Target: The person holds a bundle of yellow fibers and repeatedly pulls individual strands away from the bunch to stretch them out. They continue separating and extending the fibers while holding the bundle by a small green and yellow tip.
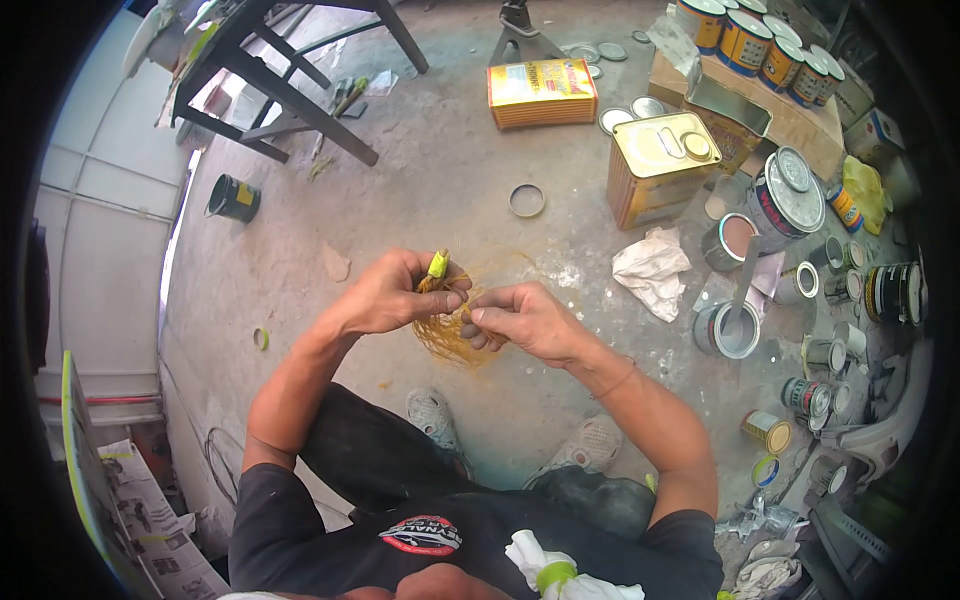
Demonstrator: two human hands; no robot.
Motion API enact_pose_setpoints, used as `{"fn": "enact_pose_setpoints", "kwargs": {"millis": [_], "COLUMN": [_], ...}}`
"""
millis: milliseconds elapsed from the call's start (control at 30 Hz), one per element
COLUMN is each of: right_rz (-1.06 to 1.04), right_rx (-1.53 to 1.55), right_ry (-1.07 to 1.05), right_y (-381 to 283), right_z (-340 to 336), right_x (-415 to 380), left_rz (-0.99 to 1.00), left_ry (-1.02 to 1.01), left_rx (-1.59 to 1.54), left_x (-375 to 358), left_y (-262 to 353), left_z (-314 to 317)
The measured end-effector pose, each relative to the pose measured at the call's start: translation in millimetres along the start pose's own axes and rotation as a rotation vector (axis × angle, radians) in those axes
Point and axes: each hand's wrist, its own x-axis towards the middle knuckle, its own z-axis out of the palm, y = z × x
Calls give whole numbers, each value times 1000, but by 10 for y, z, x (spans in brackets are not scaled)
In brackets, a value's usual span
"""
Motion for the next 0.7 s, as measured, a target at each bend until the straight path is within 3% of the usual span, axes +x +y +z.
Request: {"fn": "enact_pose_setpoints", "kwargs": {"millis": [67,200,300,400,533,700], "right_rz": [-22,-47,32,76,8,-7], "right_rx": [-76,-37,187,188,-112,-302], "right_ry": [-3,96,139,167,292,405], "right_y": [25,73,94,142,161,306], "right_z": [-25,8,39,12,-60,-345], "right_x": [-3,14,0,-54,-148,-234], "left_rz": [43,3,60,47,239,446], "left_ry": [-71,-14,64,240,550,1088], "left_rx": [11,14,-12,-9,-81,-112], "left_x": [27,4,9,-14,8,-137], "left_y": [-51,-11,-36,-5,-78,-355], "left_z": [18,55,82,-42,-365,-1289]}}
